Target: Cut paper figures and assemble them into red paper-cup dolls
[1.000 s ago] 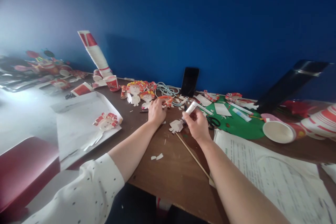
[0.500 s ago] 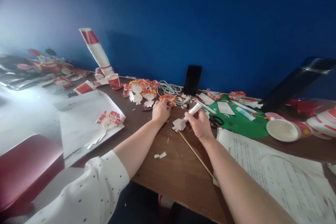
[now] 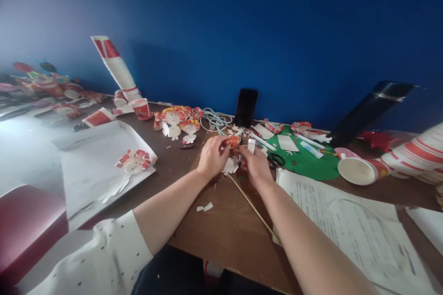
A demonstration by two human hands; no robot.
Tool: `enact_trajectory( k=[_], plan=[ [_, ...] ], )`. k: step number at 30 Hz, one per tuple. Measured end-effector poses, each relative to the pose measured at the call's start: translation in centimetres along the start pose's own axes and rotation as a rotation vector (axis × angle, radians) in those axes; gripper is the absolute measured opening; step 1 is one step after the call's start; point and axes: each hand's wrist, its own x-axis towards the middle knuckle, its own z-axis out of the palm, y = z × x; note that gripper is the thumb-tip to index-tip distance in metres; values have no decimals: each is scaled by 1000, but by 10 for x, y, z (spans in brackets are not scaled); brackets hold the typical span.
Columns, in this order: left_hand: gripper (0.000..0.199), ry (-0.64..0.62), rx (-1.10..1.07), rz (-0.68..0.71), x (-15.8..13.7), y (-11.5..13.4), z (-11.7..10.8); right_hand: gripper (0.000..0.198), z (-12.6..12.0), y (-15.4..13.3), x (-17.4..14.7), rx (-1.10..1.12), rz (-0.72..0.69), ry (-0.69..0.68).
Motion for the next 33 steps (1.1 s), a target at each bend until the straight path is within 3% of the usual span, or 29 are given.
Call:
enact_trajectory(
  k=[5,12,20,27,33],
  plan=[
    [27,-43,-54,58,-1,6,-4,24,6,-4,-5,143,106,-5],
    [26,-61,-156,219,-2,8,-2,6,-2,-7,1,445,303,-38],
    [24,5,-238,373,1,0,5,11,-5,-8,4,499,329,-60],
    [21,34,-182,367,1,-2,5,12,-7,-8,5,515,355,-78],
    [19,74,-134,247,-1,-6,8,5,-6,-7,3,497,325,-84]
  ],
)
